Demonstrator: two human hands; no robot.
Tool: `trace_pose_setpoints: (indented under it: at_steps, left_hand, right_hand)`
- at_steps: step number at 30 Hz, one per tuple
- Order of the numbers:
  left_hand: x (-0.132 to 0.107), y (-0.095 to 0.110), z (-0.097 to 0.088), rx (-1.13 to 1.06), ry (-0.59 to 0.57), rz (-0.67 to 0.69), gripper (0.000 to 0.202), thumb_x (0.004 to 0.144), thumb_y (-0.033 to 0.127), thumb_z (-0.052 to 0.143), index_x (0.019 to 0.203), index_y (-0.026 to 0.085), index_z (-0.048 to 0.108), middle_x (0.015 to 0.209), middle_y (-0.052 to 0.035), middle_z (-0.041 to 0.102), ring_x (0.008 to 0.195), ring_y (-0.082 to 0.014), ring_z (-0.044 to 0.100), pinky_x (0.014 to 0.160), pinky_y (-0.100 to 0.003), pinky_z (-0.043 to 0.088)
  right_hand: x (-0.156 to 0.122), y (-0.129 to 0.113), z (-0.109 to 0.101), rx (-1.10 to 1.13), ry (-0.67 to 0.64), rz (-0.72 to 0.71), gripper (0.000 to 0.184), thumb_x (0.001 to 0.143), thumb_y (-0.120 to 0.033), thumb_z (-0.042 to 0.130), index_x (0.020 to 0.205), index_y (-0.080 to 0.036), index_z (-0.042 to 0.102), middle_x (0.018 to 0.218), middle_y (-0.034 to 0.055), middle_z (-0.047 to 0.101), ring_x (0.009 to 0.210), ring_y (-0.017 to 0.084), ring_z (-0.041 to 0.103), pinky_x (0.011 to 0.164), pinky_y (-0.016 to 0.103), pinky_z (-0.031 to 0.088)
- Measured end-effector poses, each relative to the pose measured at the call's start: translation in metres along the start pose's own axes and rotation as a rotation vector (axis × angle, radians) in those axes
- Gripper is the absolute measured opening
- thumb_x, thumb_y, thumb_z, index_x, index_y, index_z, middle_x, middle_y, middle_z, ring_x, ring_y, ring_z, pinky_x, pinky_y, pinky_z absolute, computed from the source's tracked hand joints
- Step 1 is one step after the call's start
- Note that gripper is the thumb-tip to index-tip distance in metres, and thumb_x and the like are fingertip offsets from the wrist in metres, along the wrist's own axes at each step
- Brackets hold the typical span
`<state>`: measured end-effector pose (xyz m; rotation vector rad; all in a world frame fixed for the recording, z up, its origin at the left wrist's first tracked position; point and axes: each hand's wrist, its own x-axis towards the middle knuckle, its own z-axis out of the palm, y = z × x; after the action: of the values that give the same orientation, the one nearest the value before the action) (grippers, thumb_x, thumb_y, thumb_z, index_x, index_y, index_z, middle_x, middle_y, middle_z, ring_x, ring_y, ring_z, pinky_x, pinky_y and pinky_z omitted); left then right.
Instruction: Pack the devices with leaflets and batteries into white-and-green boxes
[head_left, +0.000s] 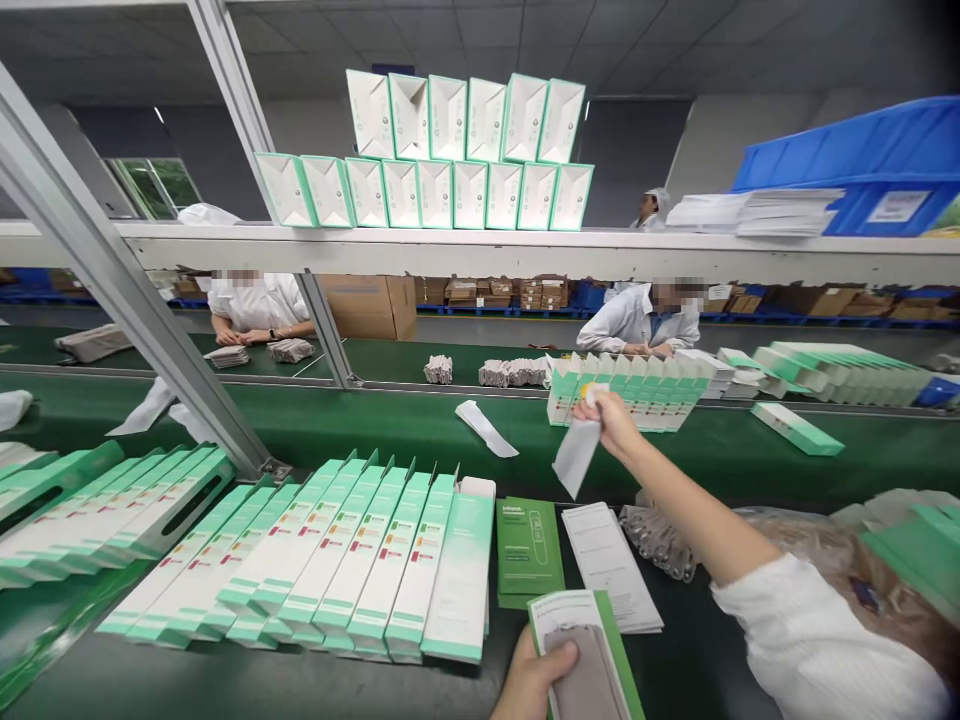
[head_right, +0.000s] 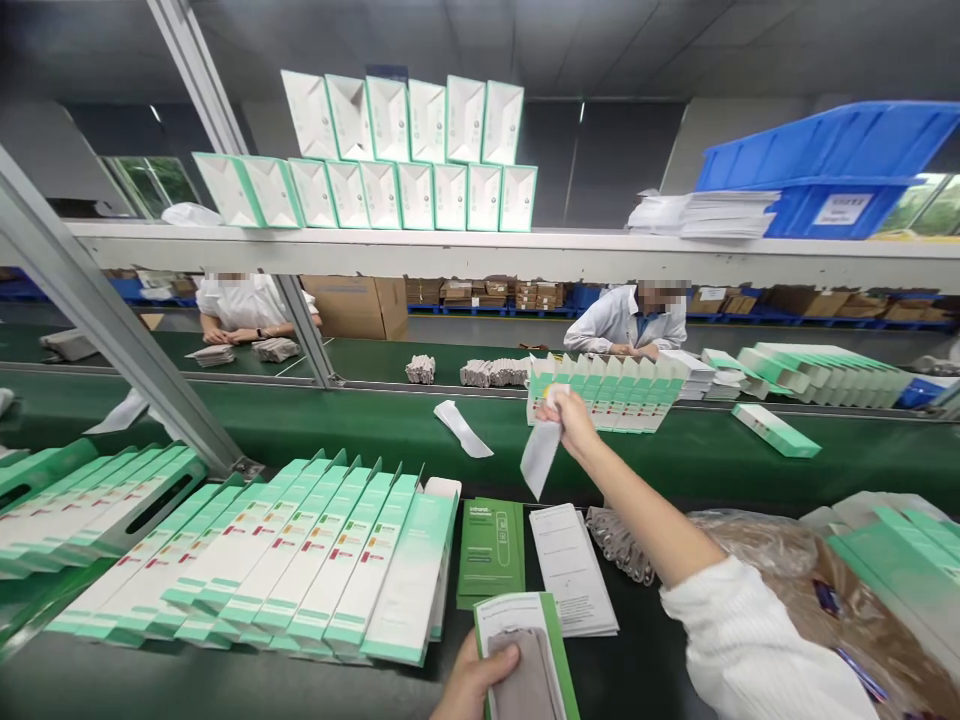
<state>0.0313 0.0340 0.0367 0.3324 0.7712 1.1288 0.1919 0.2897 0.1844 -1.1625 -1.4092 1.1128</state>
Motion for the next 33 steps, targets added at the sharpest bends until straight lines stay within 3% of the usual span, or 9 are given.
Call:
trace_pose_setpoints:
  at_steps: [3,5,8,10,14,18,25,30,33]
  left_hand:
    - [-0.015,0.02,0.004,0.278,-0.117,0.212,0.054,0.064,0.045,0.084,0.109,0.016,0.072,0.11,-0.0141,0.07,0.112,-0.0342,0.06,0.105,-0.044,0.037]
    - [-0.026,0.037,0.01,0.494,-0.304,0.313,0.047,0.076,0.047,0.074,0.113,0.017,0.071,0.124,-0.0151,0.062,0.12,-0.0344,0.054,0.107,-0.042,0.036]
    - [-0.042,0.057,0.026,0.732,-0.546,0.329,0.043,0.084,0.047,0.066,0.118,0.021,0.07,0.142,-0.0131,0.048,0.13,-0.0347,0.046,0.109,-0.041,0.033]
    - [-0.053,0.062,0.038,0.842,-0.678,0.259,0.044,0.084,0.049,0.064,0.121,0.025,0.069,0.141,-0.0112,0.05,0.128,-0.0345,0.049,0.108,-0.041,0.035]
    - [-0.074,0.062,0.059,0.964,-0.82,0.083,0.045,0.087,0.054,0.056,0.124,0.031,0.066,0.135,-0.0088,0.056,0.127,-0.0357,0.052,0.108,-0.042,0.036]
    - [-0.085,0.062,0.064,1.004,-0.775,0.053,0.043,0.086,0.053,0.058,0.123,0.033,0.067,0.135,-0.0079,0.057,0.123,-0.0381,0.055,0.107,-0.045,0.037]
    - [-0.09,0.063,0.061,1.034,-0.756,0.061,0.041,0.084,0.054,0.06,0.118,0.034,0.071,0.13,-0.0034,0.06,0.12,-0.0352,0.057,0.103,-0.038,0.042]
    - [-0.087,0.064,0.06,1.125,-0.774,0.041,0.04,0.088,0.052,0.056,0.122,0.035,0.067,0.135,-0.0022,0.056,0.122,-0.0342,0.055,0.103,-0.035,0.04]
    - [-0.084,0.067,0.06,1.146,-0.761,0.028,0.039,0.09,0.048,0.054,0.125,0.034,0.065,0.138,-0.0029,0.054,0.126,-0.0349,0.051,0.103,-0.036,0.039]
  right_hand:
    - [-0.065,-0.022,-0.016,0.212,-0.113,-0.019,0.049,0.092,-0.063,0.039,0.063,-0.023,0.038,0.046,-0.0098,0.024,0.042,0.009,0.03,0.054,0.027,0.043]
    - [-0.108,-0.028,-0.013,0.288,-0.208,0.009,0.046,0.084,-0.066,0.053,0.069,-0.024,0.042,0.047,-0.0121,0.022,0.04,0.008,0.023,0.049,0.026,0.038]
    - [-0.16,-0.025,0.004,0.458,-0.395,0.126,0.037,0.076,-0.049,0.075,0.088,-0.024,0.051,0.046,-0.0153,0.024,0.039,0.005,0.018,0.047,0.023,0.034]
    - [-0.185,-0.021,0.018,0.654,-0.463,0.23,0.03,0.078,-0.039,0.076,0.087,-0.024,0.053,0.045,-0.0162,0.022,0.037,0.004,0.015,0.046,0.021,0.032]
    - [-0.213,-0.014,0.034,1.06,-0.359,0.421,0.041,0.083,-0.034,0.073,0.06,-0.02,0.042,0.041,-0.0143,0.018,0.036,0.003,0.012,0.044,0.018,0.033]
    - [-0.229,-0.005,0.031,1.302,-0.158,0.588,0.036,0.077,-0.026,0.079,0.061,-0.019,0.048,0.044,-0.013,0.026,0.038,0.002,0.03,0.055,0.015,0.048]
    - [-0.26,0.011,0.023,1.039,-0.035,0.696,0.019,0.074,-0.018,0.081,0.086,-0.019,0.066,0.062,-0.0046,0.058,0.063,0.009,0.063,0.078,0.028,0.057]
    - [-0.273,0.017,0.016,0.786,-0.063,0.507,0.015,0.08,-0.034,0.075,0.084,-0.019,0.07,0.074,0.002,0.069,0.072,0.015,0.066,0.075,0.03,0.055]
    - [-0.282,0.027,0.011,0.535,-0.047,0.368,0.037,0.084,-0.054,0.063,0.098,-0.021,0.072,0.094,0.0092,0.074,0.086,0.023,0.067,0.08,0.034,0.054]
